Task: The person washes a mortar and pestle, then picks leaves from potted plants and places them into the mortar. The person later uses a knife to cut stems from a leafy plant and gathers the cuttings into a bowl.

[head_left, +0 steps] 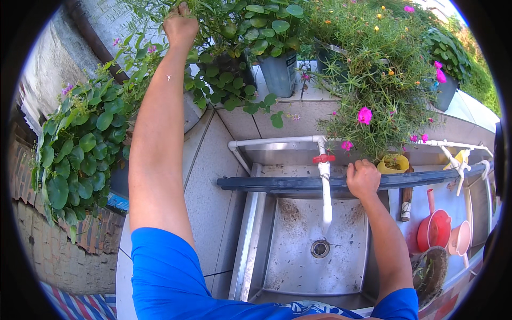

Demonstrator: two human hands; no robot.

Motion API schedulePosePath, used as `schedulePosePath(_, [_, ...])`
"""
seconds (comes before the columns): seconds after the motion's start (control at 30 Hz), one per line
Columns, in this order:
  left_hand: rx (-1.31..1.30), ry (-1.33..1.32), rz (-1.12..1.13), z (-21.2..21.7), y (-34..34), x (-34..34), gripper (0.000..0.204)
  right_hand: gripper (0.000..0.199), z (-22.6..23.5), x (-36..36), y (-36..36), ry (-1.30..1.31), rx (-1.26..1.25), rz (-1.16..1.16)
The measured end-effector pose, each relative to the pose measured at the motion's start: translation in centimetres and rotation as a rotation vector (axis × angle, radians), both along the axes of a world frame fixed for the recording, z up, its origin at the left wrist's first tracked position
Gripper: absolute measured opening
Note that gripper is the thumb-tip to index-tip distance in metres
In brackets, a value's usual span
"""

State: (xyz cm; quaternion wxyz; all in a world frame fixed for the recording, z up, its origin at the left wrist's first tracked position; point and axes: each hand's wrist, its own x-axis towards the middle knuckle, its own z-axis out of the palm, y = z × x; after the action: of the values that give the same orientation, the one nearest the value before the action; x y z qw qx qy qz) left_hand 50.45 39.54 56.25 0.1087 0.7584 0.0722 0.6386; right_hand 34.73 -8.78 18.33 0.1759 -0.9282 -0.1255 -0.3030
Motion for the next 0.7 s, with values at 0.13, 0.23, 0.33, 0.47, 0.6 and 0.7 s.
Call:
schedulePosePath(0.13, [-0.119, 0.076, -0.176, -0.1, -1.4, -1.0, 0.044, 0.024, 0.1, 0.0, -0.5, 0.007, -0.013, -0.024])
schedulePosePath(0.23, [0.015, -0.006, -0.228, 0.6, -0.8, -1.3, 0.034, 0.025, 0.4, -0.1, -0.1, 0.0, 0.016, 0.001])
schedulePosePath(0.33, [0.168, 0.076, -0.187, 0.3, -2.5, -1.8, 0.04, 0.025, 0.2, 0.0, -0.5, 0.005, 0.0, -0.008])
schedulePosePath(0.47, [0.162, 0.245, -0.172, 1.9, 1.6, -0.6, 0.05, 0.025, 0.2, -0.1, -0.2, -0.002, -0.001, 0.006])
schedulePosePath(0.6, [0.201, 0.469, -0.158, 3.2, 1.5, -0.9, 0.049, 0.025, 0.1, 0.0, -0.4, -0.002, 0.002, 0.002])
schedulePosePath(0.7, [0.345, 0.465, -0.131, 3.6, 1.2, -1.8, 0.05, 0.025, 0.2, -0.1, -0.3, -0.007, -0.003, 0.004])
